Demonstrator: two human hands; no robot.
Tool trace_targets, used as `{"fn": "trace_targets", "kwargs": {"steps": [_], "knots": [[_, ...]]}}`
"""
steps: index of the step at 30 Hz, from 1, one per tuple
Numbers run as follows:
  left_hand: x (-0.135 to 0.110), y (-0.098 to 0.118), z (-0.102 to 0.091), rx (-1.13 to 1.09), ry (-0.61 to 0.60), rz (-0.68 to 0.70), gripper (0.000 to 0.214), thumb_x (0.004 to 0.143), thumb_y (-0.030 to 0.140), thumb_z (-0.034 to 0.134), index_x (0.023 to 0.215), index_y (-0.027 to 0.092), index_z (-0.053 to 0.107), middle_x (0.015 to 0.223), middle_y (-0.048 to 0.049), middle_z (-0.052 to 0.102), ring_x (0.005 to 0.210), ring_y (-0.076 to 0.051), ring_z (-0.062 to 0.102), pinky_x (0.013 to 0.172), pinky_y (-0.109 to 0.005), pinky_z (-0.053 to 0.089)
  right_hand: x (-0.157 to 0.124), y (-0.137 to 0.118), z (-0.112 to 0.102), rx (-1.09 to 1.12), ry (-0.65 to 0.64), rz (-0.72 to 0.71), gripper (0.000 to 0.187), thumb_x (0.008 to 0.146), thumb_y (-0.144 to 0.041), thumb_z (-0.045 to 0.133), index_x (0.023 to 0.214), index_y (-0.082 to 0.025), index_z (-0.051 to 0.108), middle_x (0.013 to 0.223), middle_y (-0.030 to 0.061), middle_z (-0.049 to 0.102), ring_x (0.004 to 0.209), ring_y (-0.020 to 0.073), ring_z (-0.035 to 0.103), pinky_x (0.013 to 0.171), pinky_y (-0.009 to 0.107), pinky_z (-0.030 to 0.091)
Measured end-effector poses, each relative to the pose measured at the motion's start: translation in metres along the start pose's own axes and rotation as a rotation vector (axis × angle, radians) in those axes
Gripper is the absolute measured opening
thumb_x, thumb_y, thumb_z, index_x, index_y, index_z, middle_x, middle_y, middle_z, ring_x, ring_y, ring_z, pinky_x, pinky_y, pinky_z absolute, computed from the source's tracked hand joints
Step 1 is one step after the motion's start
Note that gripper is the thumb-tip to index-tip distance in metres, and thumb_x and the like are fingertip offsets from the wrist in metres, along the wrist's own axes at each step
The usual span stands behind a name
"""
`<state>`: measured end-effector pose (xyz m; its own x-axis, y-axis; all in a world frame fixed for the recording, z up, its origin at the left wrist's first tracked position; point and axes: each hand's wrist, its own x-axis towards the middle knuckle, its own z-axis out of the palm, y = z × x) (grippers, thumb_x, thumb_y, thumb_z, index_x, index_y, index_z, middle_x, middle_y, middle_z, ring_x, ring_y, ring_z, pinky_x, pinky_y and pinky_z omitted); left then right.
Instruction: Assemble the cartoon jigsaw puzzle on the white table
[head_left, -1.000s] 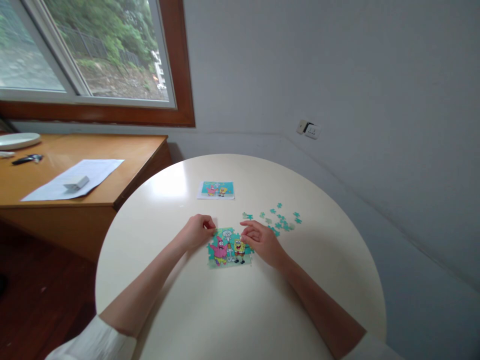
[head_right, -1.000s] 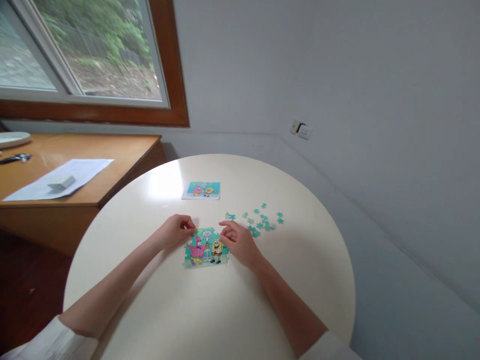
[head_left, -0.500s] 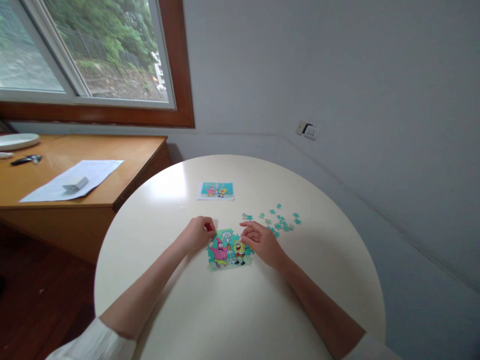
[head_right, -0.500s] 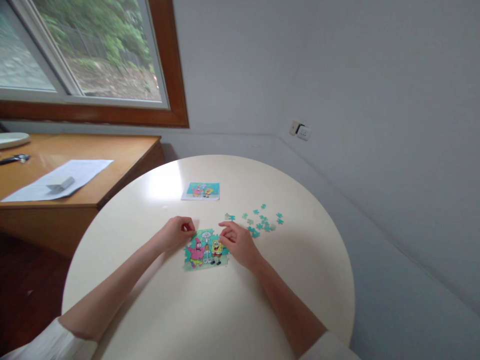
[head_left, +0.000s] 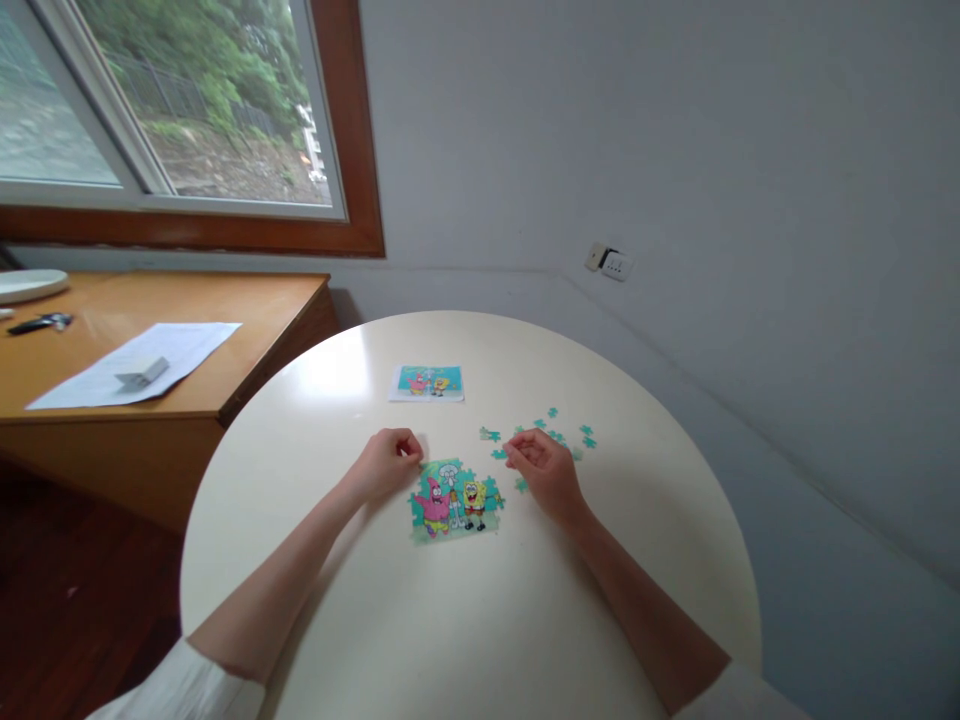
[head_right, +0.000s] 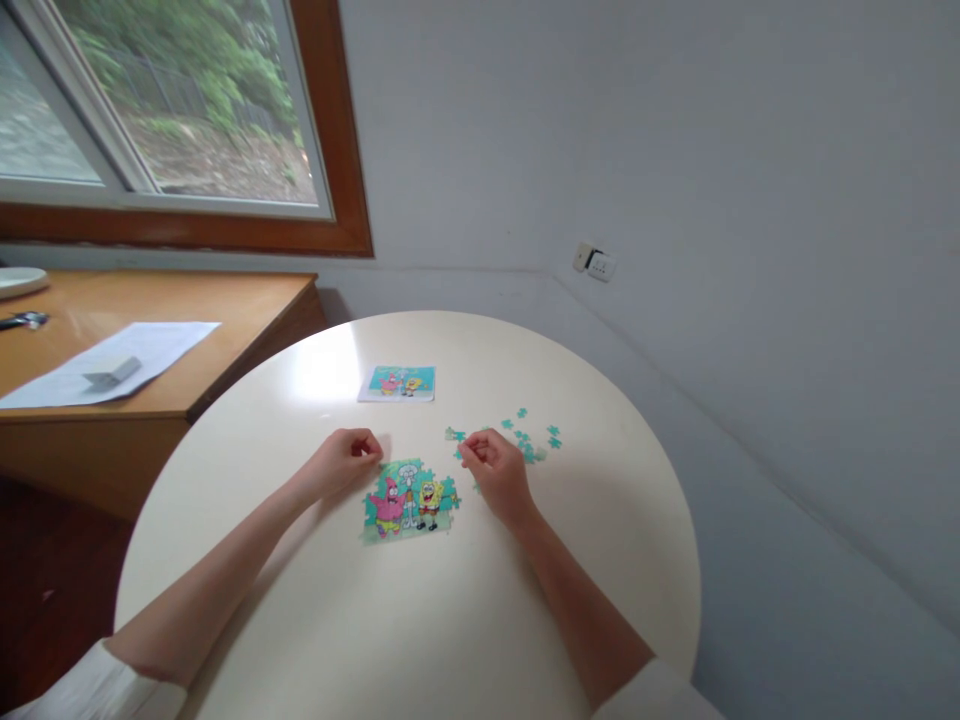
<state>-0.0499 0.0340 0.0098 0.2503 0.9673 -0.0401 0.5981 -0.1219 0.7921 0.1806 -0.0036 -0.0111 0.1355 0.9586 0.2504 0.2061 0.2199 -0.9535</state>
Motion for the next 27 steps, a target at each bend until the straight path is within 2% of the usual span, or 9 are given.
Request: {"fn": "trace_targets", "kwargs": {"steps": [8, 13, 17, 21, 25, 27], "knots": [[0.003, -0.007, 0.002, -0.023, 0.020, 0.012, 0.014, 0.061, 0.027, 0.049, 0.059, 0.015, 0.055, 0.058, -0.0001, 0.057, 0.054, -0.012, 0.048, 0.053, -0.023, 0.034, 0.009, 0.004, -0.016, -0.103, 0.152, -0.058, 0.029, 0.067, -0.046, 0.060, 0.065, -0.019, 0.049, 0.053, -0.0028, 0.051, 0.047, 0.0103, 0.050, 0.048, 0.023, 0.044], [0.006, -0.013, 0.003, -0.026, 0.030, 0.028, 0.015, 0.061, 0.029, 0.049, 0.059, 0.015, 0.055, 0.057, 0.0006, 0.056, 0.053, -0.012, 0.048, 0.051, -0.023, 0.033, 0.024, 0.016, -0.047, -0.152, 0.389, -0.075, 0.028, 0.064, -0.043, 0.060, 0.067, -0.018, 0.050, 0.053, -0.0035, 0.051, 0.047, 0.0096, 0.049, 0.047, 0.022, 0.041], [0.008, -0.017, 0.004, -0.040, 0.031, 0.054, 0.016, 0.062, 0.031, 0.050, 0.059, 0.016, 0.054, 0.058, -0.0001, 0.057, 0.055, -0.013, 0.050, 0.053, -0.024, 0.035, 0.034, 0.031, -0.073, -0.234, 0.520, -0.051, 0.021, 0.064, -0.038, 0.056, 0.068, -0.017, 0.051, 0.055, -0.0032, 0.051, 0.049, 0.0098, 0.048, 0.050, 0.023, 0.041], [0.005, -0.013, 0.002, -0.060, 0.077, 0.085, 0.015, 0.066, 0.030, 0.047, 0.064, 0.017, 0.053, 0.059, -0.0006, 0.060, 0.057, -0.014, 0.055, 0.056, -0.024, 0.038, 0.035, 0.043, -0.080, -0.373, 0.509, -0.035, 0.015, 0.063, -0.028, 0.048, 0.072, -0.017, 0.054, 0.061, 0.0000, 0.056, 0.056, 0.0132, 0.052, 0.060, 0.028, 0.044], [0.001, -0.005, -0.001, -0.028, 0.166, 0.122, 0.017, 0.070, 0.031, 0.044, 0.071, 0.017, 0.054, 0.058, -0.0005, 0.061, 0.055, -0.014, 0.055, 0.056, -0.024, 0.039, 0.033, 0.048, -0.074, -0.571, 0.317, -0.156, 0.018, 0.063, -0.022, 0.043, 0.070, -0.018, 0.059, 0.070, 0.0039, 0.061, 0.066, 0.0160, 0.055, 0.069, 0.031, 0.044], [0.000, -0.004, -0.002, -0.031, 0.188, 0.139, 0.018, 0.071, 0.031, 0.043, 0.072, 0.017, 0.054, 0.056, -0.0001, 0.060, 0.053, -0.013, 0.054, 0.055, -0.024, 0.038, 0.032, 0.051, -0.074, -0.655, 0.270, -0.199, 0.020, 0.063, -0.020, 0.042, 0.070, -0.018, 0.061, 0.074, 0.0052, 0.062, 0.069, 0.0168, 0.055, 0.073, 0.032, 0.044]]}}
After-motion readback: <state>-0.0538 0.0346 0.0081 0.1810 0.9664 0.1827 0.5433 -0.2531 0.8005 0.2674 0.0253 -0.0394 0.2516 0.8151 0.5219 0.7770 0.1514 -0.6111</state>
